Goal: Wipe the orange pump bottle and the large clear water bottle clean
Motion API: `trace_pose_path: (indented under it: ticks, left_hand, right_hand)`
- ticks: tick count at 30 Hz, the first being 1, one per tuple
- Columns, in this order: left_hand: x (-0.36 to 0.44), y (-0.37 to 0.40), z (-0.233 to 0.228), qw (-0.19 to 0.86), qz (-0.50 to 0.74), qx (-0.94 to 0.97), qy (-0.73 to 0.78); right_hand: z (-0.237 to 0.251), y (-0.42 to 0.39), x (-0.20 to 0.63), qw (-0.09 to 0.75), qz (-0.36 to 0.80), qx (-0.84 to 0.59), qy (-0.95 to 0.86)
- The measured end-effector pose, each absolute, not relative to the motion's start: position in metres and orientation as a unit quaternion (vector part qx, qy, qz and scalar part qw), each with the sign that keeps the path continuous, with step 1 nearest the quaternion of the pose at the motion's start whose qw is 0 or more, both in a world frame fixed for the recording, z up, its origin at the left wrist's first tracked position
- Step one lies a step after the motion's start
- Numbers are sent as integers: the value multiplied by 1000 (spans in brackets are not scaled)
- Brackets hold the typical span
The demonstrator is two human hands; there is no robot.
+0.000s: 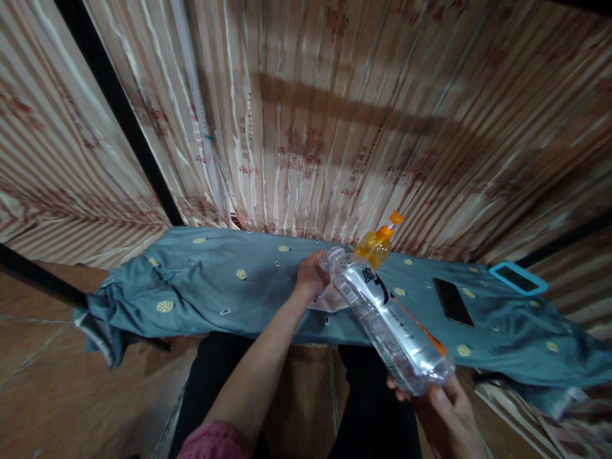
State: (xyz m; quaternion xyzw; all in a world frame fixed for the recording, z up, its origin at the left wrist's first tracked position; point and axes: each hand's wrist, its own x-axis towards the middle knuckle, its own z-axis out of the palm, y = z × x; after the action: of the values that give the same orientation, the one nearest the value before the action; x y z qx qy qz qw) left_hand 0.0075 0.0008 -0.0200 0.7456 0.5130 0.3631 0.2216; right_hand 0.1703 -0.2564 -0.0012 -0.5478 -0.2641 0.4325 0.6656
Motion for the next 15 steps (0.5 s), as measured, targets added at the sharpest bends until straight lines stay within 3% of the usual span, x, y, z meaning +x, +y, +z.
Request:
trace_pose_path:
  ticks: [10,15]
  left_hand:
    - [7,1,-19,219,358,747,515]
    - [6,1,-19,215,352,748,520]
  right_hand:
    - [-11,-256,184,636,470,-528,-311]
    - [1,-255,172,654,433,-553,-282]
